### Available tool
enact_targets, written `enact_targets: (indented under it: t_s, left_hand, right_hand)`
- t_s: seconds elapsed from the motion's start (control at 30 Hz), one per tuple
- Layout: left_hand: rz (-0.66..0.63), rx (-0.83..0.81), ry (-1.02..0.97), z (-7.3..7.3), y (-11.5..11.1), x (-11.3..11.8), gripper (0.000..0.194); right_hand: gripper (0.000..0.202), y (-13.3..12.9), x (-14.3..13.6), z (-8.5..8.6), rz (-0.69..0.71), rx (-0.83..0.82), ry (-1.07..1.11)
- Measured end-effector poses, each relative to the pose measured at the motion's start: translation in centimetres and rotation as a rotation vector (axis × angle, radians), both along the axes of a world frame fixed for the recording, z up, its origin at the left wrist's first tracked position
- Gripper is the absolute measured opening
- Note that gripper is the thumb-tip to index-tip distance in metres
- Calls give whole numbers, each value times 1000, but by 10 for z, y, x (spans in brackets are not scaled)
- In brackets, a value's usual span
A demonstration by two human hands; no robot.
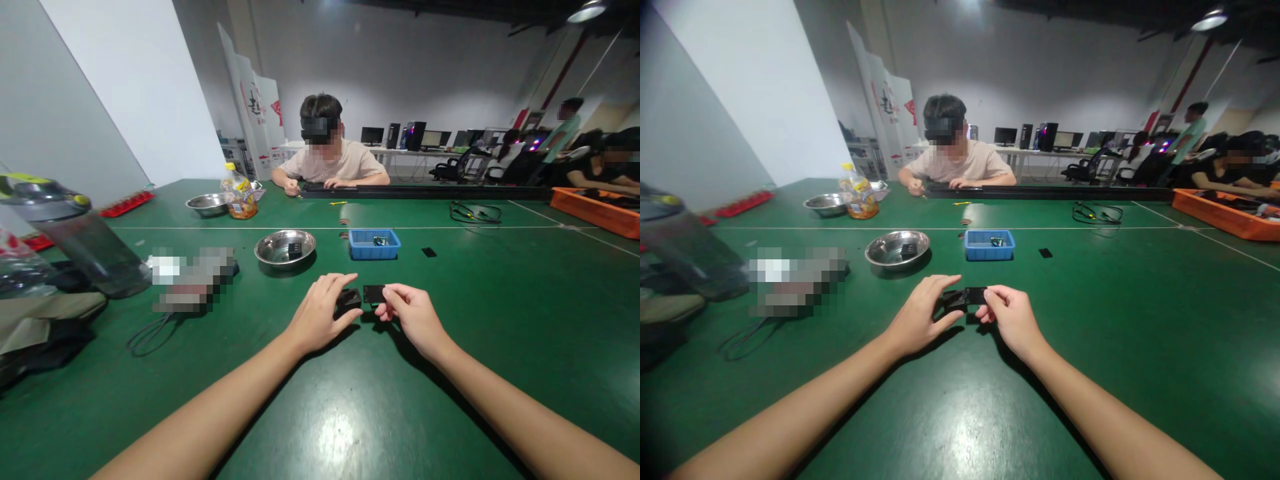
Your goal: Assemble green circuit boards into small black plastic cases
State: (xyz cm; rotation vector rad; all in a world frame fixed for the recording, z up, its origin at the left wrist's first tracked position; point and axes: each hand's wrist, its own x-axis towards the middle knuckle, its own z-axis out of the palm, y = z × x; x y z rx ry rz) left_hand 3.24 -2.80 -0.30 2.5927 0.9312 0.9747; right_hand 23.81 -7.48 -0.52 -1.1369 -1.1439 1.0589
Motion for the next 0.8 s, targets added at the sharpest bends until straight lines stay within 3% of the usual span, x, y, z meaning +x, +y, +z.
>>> enact_targets:
  t_s: [0.27, 0.47, 0.8]
  left_hand:
    - [-92, 84, 66, 1, -2, -1, 33]
    - [-75, 97, 59, 0, -2, -3, 36]
    - [-81, 68, 39, 2, -2, -2, 38]
  right_hand:
    - [41, -11, -1, -11, 153, 7, 8]
    - [48, -16, 3, -12, 159, 10, 7]
    - [38, -18, 3, -9, 131, 71, -49]
